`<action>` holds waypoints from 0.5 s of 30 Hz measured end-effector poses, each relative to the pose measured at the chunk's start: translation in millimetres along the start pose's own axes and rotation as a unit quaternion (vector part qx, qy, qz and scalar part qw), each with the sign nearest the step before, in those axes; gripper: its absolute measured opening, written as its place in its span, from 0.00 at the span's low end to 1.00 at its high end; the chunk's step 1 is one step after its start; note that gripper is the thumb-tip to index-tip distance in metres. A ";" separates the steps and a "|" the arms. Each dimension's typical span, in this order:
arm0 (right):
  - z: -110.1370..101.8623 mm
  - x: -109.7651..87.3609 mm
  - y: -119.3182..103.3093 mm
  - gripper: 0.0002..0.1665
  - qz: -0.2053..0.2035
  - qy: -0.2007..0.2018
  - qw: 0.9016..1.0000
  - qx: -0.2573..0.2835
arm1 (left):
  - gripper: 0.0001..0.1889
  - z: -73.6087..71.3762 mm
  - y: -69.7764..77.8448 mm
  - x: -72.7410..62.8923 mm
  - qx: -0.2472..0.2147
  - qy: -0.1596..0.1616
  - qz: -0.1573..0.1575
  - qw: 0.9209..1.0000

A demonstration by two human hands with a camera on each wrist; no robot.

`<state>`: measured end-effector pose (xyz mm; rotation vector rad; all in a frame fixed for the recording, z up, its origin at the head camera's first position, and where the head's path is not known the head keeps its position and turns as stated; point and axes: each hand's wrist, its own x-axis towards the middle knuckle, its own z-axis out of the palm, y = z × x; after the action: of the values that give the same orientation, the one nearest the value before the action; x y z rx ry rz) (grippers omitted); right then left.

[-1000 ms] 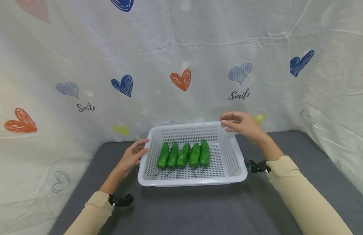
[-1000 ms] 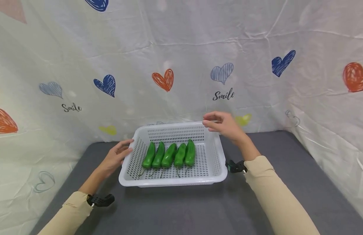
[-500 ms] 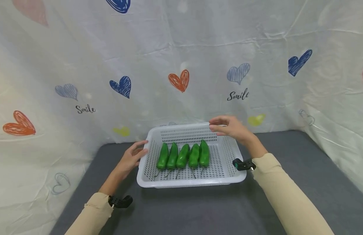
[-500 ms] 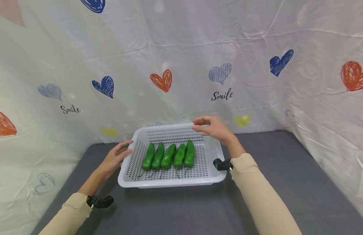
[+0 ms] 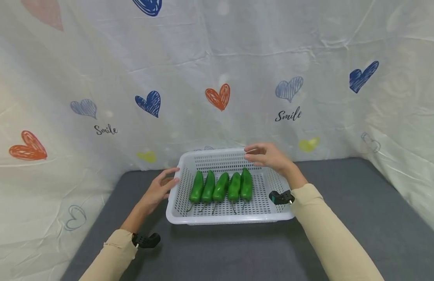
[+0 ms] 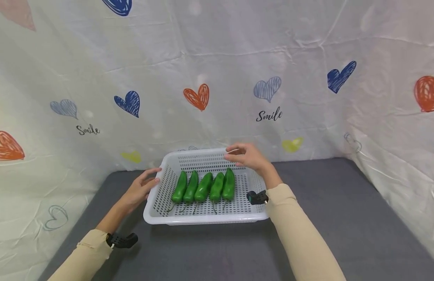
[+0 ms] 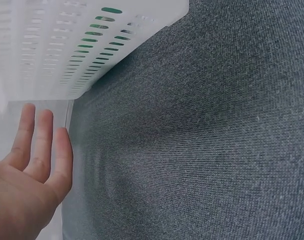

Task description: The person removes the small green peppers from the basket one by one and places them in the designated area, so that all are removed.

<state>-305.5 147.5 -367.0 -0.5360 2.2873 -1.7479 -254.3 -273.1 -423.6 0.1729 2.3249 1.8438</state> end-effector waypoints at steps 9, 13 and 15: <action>7.4 5.4 10.3 0.32 0.004 -0.003 0.999 -0.036 | 0.31 -0.7 0.6 2.8 0.001 -0.012 0.014 1.000; 12.2 5.5 8.7 0.32 0.021 0.001 0.999 -0.047 | 0.30 -2.2 -0.6 2.7 0.004 -0.013 0.015 1.000; 15.0 6.4 7.1 0.32 0.032 0.002 0.998 -0.049 | 0.30 -2.4 -1.5 2.8 0.003 -0.013 0.013 1.000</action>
<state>-306.7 133.3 -377.6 -0.4706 2.3759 -1.6160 -257.4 -275.2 -424.6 0.2281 2.3221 1.8351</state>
